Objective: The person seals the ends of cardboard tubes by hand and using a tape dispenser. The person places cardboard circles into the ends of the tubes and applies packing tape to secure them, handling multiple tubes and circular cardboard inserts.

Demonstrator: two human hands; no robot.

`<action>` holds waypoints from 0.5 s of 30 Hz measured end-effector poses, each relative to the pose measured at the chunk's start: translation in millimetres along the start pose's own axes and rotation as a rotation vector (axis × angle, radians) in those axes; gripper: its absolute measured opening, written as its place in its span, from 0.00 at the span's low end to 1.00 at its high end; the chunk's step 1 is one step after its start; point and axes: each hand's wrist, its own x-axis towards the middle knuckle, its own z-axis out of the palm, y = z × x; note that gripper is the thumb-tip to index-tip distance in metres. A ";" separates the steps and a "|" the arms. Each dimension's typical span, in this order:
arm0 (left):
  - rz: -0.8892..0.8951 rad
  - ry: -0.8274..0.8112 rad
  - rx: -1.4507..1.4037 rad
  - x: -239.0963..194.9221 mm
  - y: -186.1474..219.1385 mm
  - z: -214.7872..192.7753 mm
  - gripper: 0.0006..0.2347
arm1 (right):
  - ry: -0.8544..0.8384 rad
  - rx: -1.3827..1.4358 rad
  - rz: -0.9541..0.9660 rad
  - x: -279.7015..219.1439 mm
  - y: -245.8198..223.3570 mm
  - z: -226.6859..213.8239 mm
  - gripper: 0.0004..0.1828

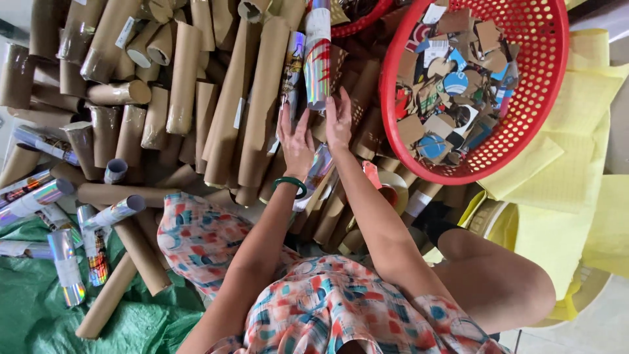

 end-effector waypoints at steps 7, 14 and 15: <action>-0.173 -0.063 0.199 15.9 -12.8 11.8 0.17 | -0.090 0.092 0.119 13.5 -8.8 1.8 0.31; -0.558 -0.189 -0.158 16.4 -18.9 6.1 0.25 | -0.079 0.138 0.335 -55.0 -83.1 -25.1 0.28; -0.559 -0.195 -0.158 11.4 -15.7 3.4 0.25 | -0.073 0.138 0.338 -72.3 -86.8 -32.0 0.28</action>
